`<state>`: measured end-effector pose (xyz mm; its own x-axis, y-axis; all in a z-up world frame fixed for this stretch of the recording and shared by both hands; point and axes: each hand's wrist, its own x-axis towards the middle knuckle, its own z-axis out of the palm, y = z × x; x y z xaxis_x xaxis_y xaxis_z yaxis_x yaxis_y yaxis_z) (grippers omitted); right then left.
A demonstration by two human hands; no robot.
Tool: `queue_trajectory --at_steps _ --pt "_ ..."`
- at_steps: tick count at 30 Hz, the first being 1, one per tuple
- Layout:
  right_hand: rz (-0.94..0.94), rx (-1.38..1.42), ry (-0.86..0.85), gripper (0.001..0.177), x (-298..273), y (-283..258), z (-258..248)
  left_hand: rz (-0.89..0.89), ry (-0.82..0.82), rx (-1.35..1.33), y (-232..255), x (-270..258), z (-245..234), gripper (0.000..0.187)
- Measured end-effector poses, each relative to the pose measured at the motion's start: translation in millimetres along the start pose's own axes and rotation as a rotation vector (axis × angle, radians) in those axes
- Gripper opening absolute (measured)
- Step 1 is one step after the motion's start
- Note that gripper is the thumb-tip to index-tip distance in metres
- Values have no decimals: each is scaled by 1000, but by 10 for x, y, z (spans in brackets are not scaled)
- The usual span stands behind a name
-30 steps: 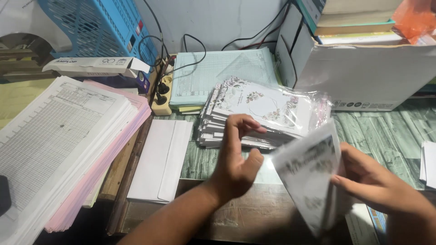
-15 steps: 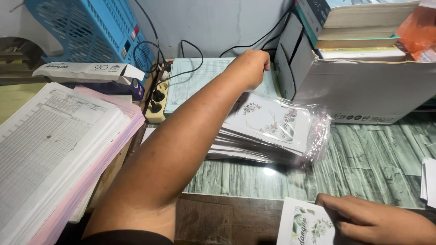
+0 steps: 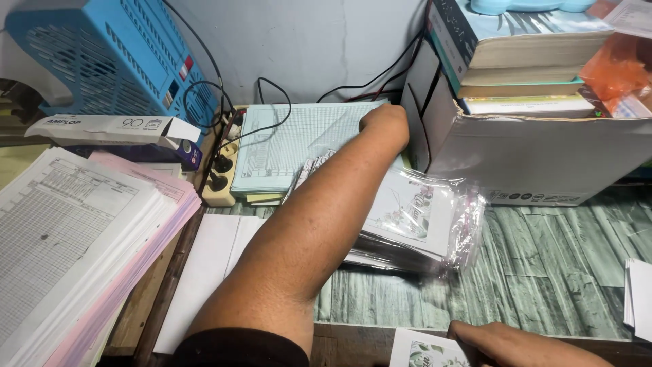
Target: The person places invitation cards into clear plastic sleeves by hand and organizes them into a stack.
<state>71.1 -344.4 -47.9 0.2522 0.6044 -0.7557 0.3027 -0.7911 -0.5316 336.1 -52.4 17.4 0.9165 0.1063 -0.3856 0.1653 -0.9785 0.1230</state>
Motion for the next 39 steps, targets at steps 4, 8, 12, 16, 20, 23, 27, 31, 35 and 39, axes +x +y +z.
queue_trajectory --at_steps 4,8,12,16,20,23,27,31,35,39 --pt "-223 93 168 77 -24 63 62 -30 31 -57 -41 -48 -77 57" --pt "5 92 52 76 -49 -55 14 -38 120 -180 -105 -264 -236 50" --pt "150 182 80 66 -296 -471 -61 13 339 -374 -279 -396 -418 13" --pt "65 273 54 37 -590 -1052 -246 70 532 -513 -455 -511 -628 20" --pt "-223 693 122 32 -534 -726 -153 259 586 -729 -612 -1249 -814 16" --pt "-582 689 245 29 -452 -600 -85 436 560 -776 -727 -1759 -830 19" --pt "-1379 825 519 57 -334 -892 -39 542 348 -815 -776 -2520 -798 15" --pt "-1631 714 652 41 -242 -662 -86 700 290 -791 -902 -2925 -718 9" --pt "-1543 680 592 28 -487 -682 -146 884 135 -770 -970 -3222 -701 12" --pt "-1191 369 738 46 -789 -815 -12 866 -22 -658 -926 -3428 -720 16"
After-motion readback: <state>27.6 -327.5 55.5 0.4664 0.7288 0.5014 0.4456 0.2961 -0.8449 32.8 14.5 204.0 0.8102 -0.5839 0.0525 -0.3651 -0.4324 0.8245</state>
